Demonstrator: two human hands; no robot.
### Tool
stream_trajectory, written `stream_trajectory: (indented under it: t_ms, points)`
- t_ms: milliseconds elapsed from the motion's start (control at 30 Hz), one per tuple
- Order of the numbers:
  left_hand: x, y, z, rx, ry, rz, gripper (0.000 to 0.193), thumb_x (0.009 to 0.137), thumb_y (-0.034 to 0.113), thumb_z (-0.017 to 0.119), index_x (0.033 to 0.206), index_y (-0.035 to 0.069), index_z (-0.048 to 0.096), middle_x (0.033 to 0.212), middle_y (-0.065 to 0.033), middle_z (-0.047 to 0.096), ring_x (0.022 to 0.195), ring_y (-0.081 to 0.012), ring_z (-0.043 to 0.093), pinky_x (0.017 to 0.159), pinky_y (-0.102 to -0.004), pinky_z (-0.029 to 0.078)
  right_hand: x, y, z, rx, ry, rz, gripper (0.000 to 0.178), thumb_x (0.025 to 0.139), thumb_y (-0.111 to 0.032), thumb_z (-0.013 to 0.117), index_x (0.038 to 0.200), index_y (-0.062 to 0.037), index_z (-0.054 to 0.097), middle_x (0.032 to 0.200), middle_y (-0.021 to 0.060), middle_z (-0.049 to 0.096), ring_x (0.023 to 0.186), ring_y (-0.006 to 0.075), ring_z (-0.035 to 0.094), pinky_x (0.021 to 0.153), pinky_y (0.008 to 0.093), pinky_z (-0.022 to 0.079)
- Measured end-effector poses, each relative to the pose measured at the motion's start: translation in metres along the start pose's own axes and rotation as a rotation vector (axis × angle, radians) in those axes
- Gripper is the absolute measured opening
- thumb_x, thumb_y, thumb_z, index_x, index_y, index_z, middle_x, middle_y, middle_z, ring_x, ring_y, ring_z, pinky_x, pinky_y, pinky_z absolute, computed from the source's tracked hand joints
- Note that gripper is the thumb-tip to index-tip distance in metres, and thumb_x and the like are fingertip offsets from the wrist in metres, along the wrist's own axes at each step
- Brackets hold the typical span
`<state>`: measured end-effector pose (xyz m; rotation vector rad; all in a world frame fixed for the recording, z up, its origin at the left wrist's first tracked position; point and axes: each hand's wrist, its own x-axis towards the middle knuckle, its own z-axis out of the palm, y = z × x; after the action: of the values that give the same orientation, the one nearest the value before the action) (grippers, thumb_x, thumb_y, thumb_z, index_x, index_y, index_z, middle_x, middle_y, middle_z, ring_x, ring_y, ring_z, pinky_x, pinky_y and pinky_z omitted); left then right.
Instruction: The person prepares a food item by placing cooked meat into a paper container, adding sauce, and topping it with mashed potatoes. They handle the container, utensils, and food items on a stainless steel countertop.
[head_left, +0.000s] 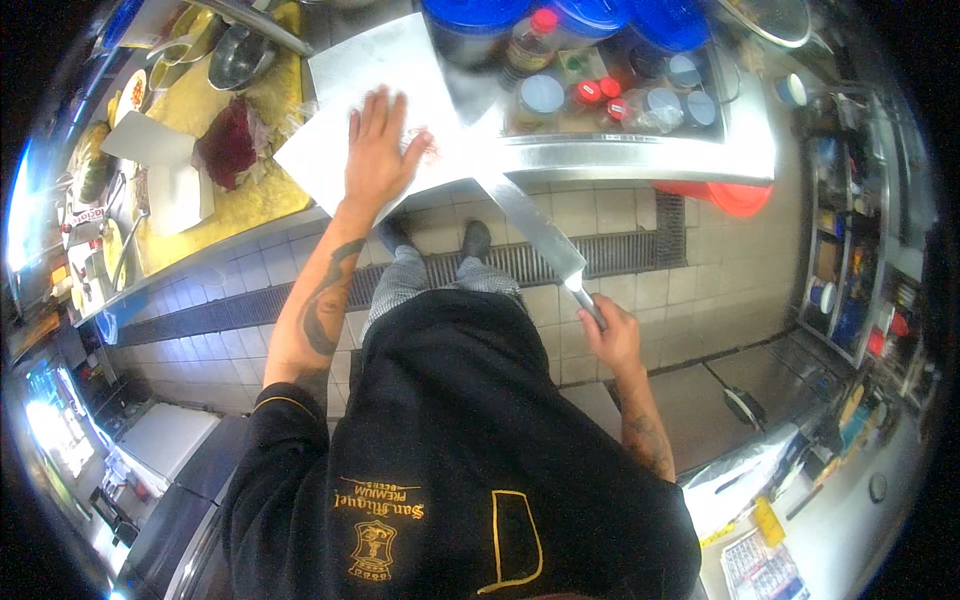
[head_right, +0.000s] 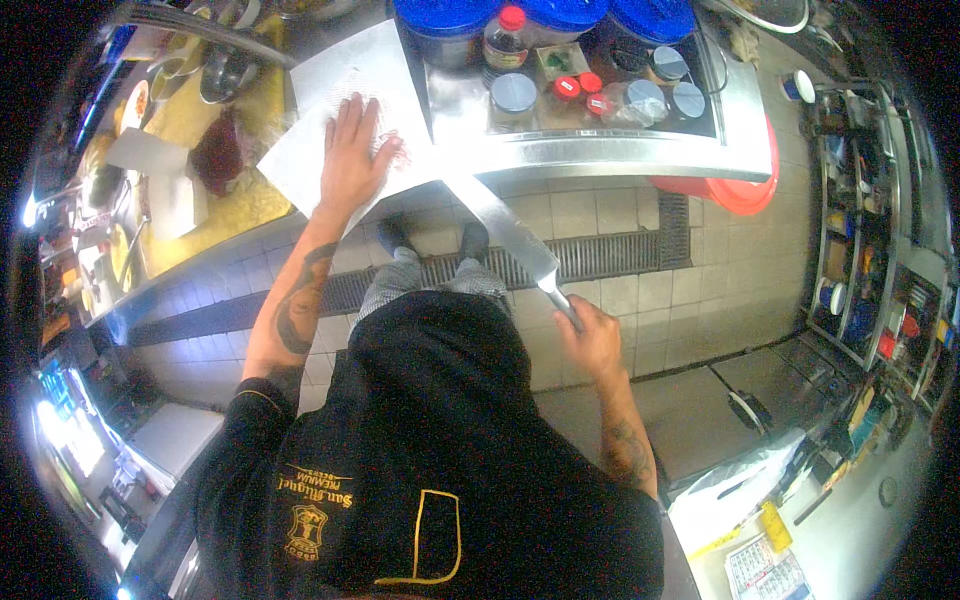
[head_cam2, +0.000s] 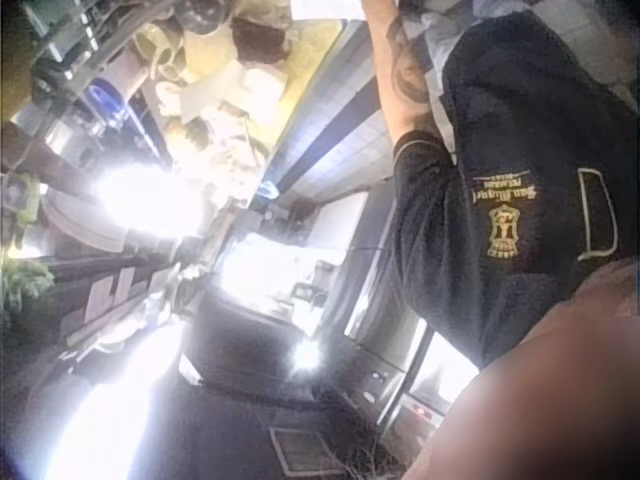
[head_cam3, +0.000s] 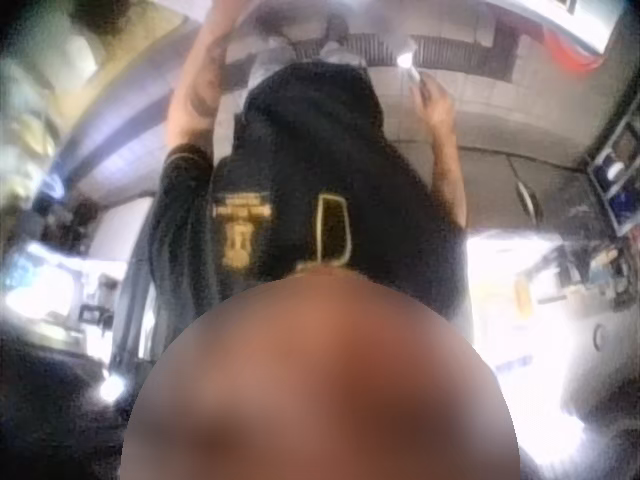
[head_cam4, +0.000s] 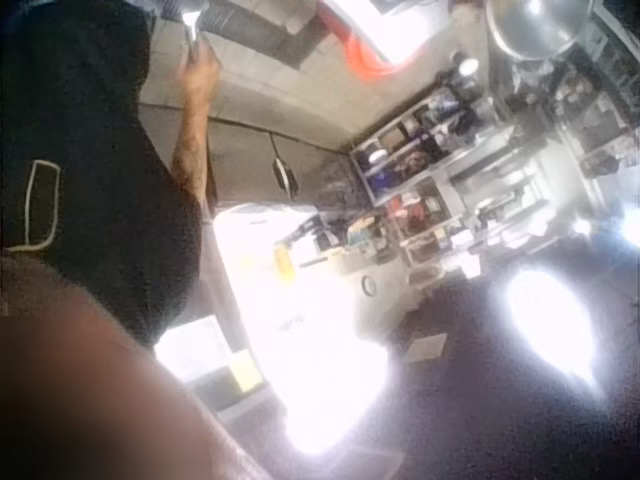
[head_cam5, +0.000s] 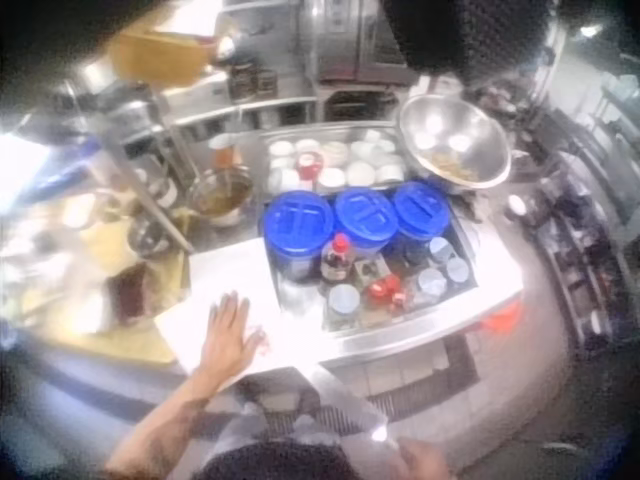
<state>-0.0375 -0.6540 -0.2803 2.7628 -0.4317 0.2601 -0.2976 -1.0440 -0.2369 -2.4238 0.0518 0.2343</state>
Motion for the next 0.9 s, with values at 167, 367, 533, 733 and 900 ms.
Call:
stream_trajectory:
  t_ms: [167,367,533,733,900]
  points:
    - [0.0,0.002,0.0,0.002,0.011,0.001,0.075,0.101,0.048,0.059,0.152,-0.004,0.045,0.161,-0.03,0.037,0.153,-0.0458,0.029,0.124,-0.061,0.021,0.008,0.0,0.003,0.038,-0.021,0.011,0.031,0.091,-0.023,0.079,0.113,-0.0034,0.069,0.096,0.0193,0.074,0.083,0.0389,0.074,0.072,0.0443,0.059]
    - [-0.001,0.003,-0.002,0.0,-0.012,-0.015,0.084,0.1,0.047,0.061,0.156,-0.01,0.033,0.164,-0.0318,0.031,0.154,-0.0459,0.027,0.126,-0.0581,0.019,0.026,-0.016,0.024,0.017,0.004,-0.005,0.034,0.092,-0.028,0.078,0.114,-0.0033,0.07,0.095,0.0195,0.075,0.081,0.038,0.074,0.071,0.0438,0.059]
    - [-0.001,0.004,-0.003,0.029,-0.017,-0.015,0.087,0.099,0.048,0.062,0.154,-0.012,0.034,0.162,-0.0341,0.031,0.153,-0.0474,0.027,0.126,-0.0585,0.02,0.049,-0.03,0.04,0.043,0.022,-0.057,0.035,0.094,-0.031,0.077,0.113,-0.0026,0.071,0.092,0.0206,0.075,0.079,0.0388,0.074,0.069,0.0445,0.059]
    - [-0.001,0.003,-0.006,0.001,-0.019,-0.02,0.088,0.099,0.05,0.062,0.153,-0.013,0.034,0.161,-0.0356,0.031,0.153,-0.0484,0.028,0.125,-0.0585,0.021,0.081,-0.048,0.047,0.065,0.045,-0.119,0.035,0.095,-0.032,0.076,0.114,-0.0037,0.071,0.085,0.0207,0.074,0.071,0.0393,0.073,0.064,0.0457,0.057]
    - [-0.001,0.005,-0.007,0.013,0.051,0.001,0.087,0.096,0.052,0.064,0.148,-0.014,0.04,0.156,-0.0355,0.039,0.15,-0.0481,0.033,0.124,-0.059,0.024,0.103,-0.07,0.049,0.056,-0.032,-0.034,0.033,0.096,-0.033,0.075,0.114,-0.0063,0.07,0.084,0.021,0.073,0.072,0.041,0.072,0.064,0.0473,0.057]
